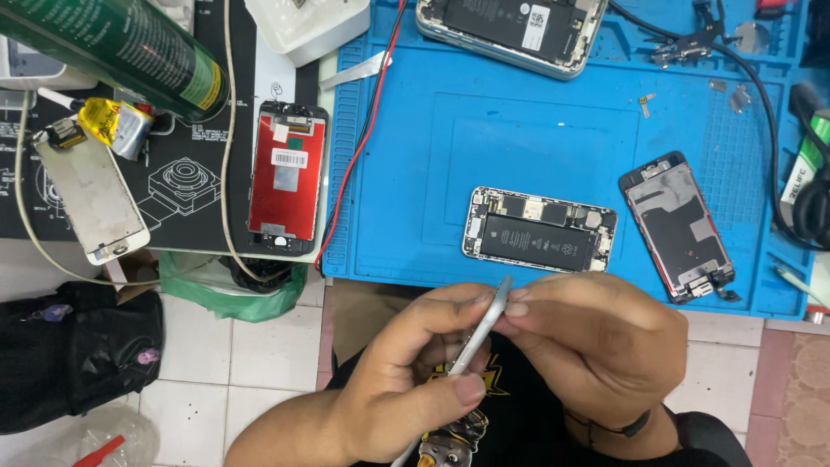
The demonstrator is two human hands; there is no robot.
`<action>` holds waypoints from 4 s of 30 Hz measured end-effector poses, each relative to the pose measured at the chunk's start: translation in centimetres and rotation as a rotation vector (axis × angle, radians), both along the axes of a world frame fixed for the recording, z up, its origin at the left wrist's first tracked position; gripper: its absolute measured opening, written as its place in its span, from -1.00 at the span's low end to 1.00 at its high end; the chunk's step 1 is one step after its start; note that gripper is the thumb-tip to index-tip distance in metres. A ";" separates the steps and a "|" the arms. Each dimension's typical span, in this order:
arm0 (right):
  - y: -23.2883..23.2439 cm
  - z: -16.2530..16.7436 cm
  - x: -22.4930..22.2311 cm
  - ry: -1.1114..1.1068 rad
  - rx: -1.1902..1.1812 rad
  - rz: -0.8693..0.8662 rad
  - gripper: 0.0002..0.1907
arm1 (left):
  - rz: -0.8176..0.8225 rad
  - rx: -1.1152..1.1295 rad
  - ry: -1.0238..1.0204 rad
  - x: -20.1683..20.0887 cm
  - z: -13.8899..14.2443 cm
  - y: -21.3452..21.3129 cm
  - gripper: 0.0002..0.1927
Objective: The person works on an iPhone at a repair bench, holding the phone and its separated back housing, spraying it with compressed air, and pressing components into the chassis. They compare two iPhone housings side by side, fit the frame together, and set the assembled phone on the mat.
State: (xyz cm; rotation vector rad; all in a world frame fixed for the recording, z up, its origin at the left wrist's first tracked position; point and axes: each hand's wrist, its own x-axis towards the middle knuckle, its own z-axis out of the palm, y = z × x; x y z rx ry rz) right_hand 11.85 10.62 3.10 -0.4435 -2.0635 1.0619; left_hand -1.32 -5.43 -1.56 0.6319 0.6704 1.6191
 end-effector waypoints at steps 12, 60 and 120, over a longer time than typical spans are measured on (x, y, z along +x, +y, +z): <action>-2.1 -4.0 4.0 -0.178 0.002 0.229 -0.74 | -0.212 -0.308 -0.144 1.6 -2.8 -4.1 -0.46; 6.5 -5.8 5.5 0.701 -1.610 0.677 0.06 | 0.234 -0.019 -0.296 -5.5 -2.7 6.8 -0.49; 5.3 -6.2 6.4 0.674 -1.726 0.676 0.15 | 0.161 -0.090 -0.377 -4.9 -3.0 7.6 -0.45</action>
